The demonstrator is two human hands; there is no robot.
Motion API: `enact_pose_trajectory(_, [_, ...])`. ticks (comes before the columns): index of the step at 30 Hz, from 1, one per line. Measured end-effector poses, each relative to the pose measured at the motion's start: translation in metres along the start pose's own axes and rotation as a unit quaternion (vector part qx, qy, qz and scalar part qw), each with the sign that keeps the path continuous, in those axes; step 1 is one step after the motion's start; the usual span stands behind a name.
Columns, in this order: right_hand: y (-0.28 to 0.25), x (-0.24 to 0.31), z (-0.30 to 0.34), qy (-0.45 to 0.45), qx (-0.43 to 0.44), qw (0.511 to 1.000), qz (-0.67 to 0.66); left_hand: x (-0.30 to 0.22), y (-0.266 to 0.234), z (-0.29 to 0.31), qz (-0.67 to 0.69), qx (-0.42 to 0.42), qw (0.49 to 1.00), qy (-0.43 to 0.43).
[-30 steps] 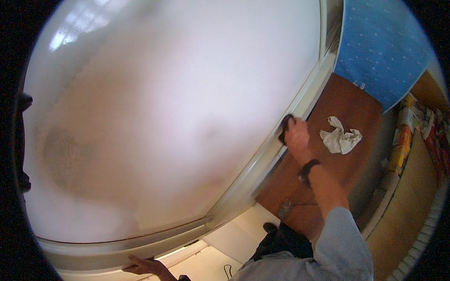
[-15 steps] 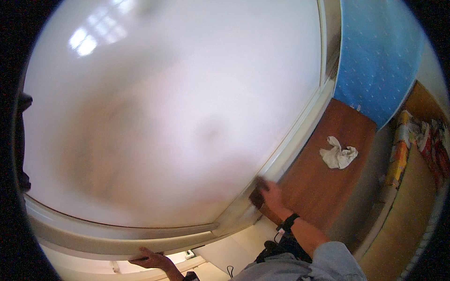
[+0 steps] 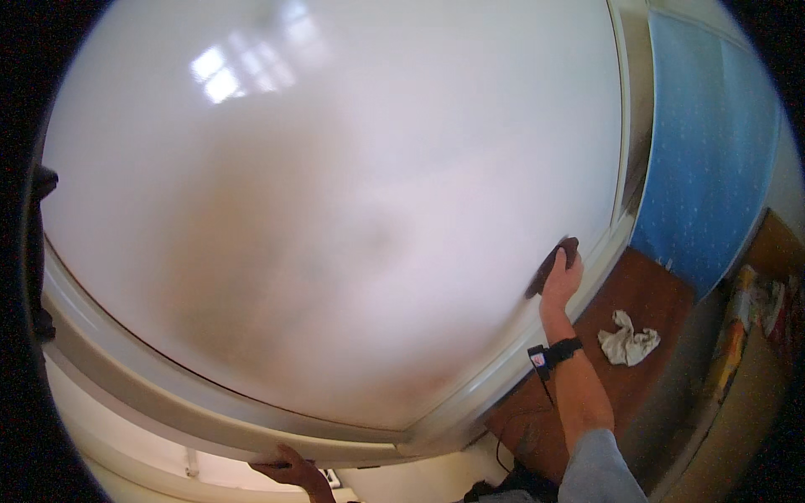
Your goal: The person wipes a whiteboard with a dark cloth, removes a small sticker, and continues wiping the board. They then wipe a wooden table and a blue star-patterned fabric item.
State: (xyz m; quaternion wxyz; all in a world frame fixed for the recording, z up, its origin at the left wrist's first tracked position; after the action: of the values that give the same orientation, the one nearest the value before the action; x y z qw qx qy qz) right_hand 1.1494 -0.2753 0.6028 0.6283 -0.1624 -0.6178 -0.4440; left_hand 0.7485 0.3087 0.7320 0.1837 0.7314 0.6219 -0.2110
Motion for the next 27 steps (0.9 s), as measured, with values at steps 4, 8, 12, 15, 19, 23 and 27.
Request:
enact_pose_trajectory(4, [0.029,0.108,0.045,-0.210,0.009,0.977,0.046,0.012,-0.003,0.004,0.008,0.007,0.999,-0.032])
enact_pose_trajectory(8, [0.064,0.213,0.106,-0.318,0.021,0.946,0.055,0.042,-0.009,0.015,-0.010,0.032,0.998,-0.050])
enact_pose_trajectory(12, [0.099,0.311,0.174,-0.395,0.051,0.917,0.021,0.051,-0.011,0.019,-0.021,0.019,1.000,0.005])
enact_pose_trajectory(15, [0.122,0.374,0.232,-0.472,0.052,0.880,0.023,0.038,-0.001,0.011,0.012,0.042,0.998,0.054])
enact_pose_trajectory(19, [0.147,0.428,0.307,-0.533,0.060,0.844,0.026,0.027,-0.001,0.001,0.058,0.003,0.998,0.001])
enact_pose_trajectory(23, [0.165,0.464,0.376,-0.567,0.098,0.818,0.019,0.007,-0.002,-0.014,0.006,0.022,0.994,0.104])
enact_pose_trajectory(27, [0.184,0.488,0.455,-0.625,0.112,0.772,0.019,0.017,-0.002,-0.020,0.038,0.045,0.994,0.088])
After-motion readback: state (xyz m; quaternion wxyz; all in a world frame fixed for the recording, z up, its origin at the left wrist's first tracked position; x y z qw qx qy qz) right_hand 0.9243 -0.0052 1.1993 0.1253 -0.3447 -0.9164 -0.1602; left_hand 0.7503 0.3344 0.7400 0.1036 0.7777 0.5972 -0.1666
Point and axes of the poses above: each hand's wrist, its own z-axis away from the middle knuckle, its own y-axis out of the palm, x = y × z, the point moved 9 cm from there along -z, towards the middle knuckle, and after that the axes turned 15 degrees about y, right-handed, at the moved point
